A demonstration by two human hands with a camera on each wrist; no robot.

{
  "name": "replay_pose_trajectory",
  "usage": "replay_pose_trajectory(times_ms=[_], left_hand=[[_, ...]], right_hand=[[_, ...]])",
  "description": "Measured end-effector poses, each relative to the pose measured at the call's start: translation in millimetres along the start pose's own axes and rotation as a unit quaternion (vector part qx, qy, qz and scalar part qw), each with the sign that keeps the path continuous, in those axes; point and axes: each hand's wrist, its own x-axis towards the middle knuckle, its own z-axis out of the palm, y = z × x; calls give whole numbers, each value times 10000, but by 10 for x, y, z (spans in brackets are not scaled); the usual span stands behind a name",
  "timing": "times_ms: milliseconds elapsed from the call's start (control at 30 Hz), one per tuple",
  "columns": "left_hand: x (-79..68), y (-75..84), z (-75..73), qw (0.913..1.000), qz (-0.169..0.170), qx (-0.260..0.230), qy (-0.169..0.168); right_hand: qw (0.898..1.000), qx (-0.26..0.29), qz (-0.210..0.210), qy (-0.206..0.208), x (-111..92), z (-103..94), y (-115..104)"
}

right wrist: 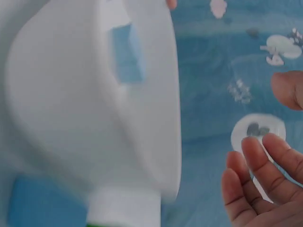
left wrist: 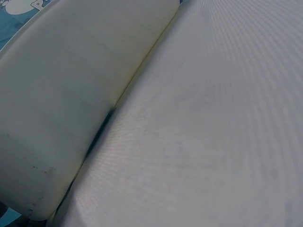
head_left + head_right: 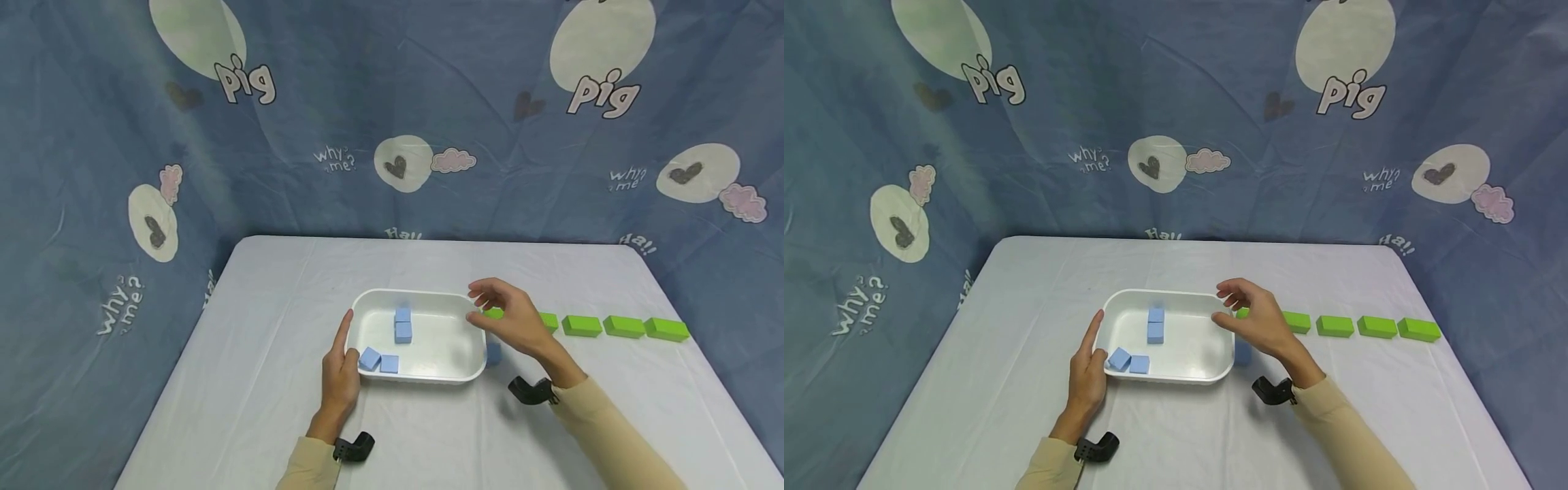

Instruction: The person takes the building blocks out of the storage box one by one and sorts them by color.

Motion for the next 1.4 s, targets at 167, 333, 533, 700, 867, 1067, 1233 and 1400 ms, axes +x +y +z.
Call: replay_pose_trajectory(times_ms=[167,333,533,700,867,1067,1233,1400], left_hand=[[3,3,6,10000,-23,-20,-20],[-7,3,13,10000,-81,-22,-20],[-17,-1,7,9999,-124,26,-10],[-8,-3,-4,9999,-79,89,-5],[0,1,0,9999,-9,118,14],[-4,-3,6,9999,60,129,49],[-3,-25,-2,9997,95,187,95],[-5,-33,-17,9996,117,209,148]], right_hand=[[9997,80,-21,-211,164,187,-149],[9997,50,-111,-216,303,342,-262],[9999,44,-5,-149,405,453,-308],[9998,38,31,-174,482,555,-301],[9996,-68,-50,-276,558,694,-281],[9983,-398,-179,-398,628,855,-207],[9966,-565,-294,-525,658,929,-171],[9907,-779,-358,-1056,680,953,-155]])
